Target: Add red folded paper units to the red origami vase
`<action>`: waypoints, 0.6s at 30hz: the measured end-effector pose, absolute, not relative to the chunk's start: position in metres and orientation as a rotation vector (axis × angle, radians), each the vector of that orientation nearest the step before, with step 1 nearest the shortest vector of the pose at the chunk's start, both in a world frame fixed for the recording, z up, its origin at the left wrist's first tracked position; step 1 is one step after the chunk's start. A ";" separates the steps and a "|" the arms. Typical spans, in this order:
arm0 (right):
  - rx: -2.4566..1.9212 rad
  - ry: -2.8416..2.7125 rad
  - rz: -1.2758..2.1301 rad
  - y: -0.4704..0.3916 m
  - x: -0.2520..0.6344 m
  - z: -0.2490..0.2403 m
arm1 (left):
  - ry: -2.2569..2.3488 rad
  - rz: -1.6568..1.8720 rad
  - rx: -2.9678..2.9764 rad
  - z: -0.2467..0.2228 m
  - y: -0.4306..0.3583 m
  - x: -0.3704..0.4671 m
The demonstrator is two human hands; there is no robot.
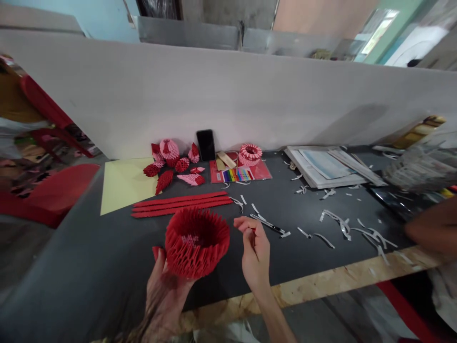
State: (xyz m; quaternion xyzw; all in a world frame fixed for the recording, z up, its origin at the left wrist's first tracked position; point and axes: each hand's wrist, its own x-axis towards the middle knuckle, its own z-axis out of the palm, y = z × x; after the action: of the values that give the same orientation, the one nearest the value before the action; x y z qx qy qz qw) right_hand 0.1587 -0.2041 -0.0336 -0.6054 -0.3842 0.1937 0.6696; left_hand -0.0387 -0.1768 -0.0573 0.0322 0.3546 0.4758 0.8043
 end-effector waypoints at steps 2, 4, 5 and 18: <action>-1.421 -0.950 0.397 -0.208 0.157 -0.025 | 0.813 1.013 0.023 -0.051 -0.167 -0.037; -1.492 -1.022 0.410 -0.211 0.155 -0.019 | 0.855 1.007 0.018 -0.046 -0.161 -0.035; -1.517 -1.036 0.427 -0.212 0.155 -0.018 | 0.864 1.005 0.027 -0.044 -0.160 -0.034; -1.527 -0.971 0.567 -0.207 0.151 -0.032 | 0.817 1.039 0.396 -0.025 -0.167 -0.033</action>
State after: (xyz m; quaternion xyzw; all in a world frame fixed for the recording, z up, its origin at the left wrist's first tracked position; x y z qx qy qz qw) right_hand 0.1513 -0.2071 -0.0320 -0.6540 -0.4161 0.2428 0.5832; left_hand -0.0330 -0.1674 -0.0250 0.1825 0.3768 0.4792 0.7714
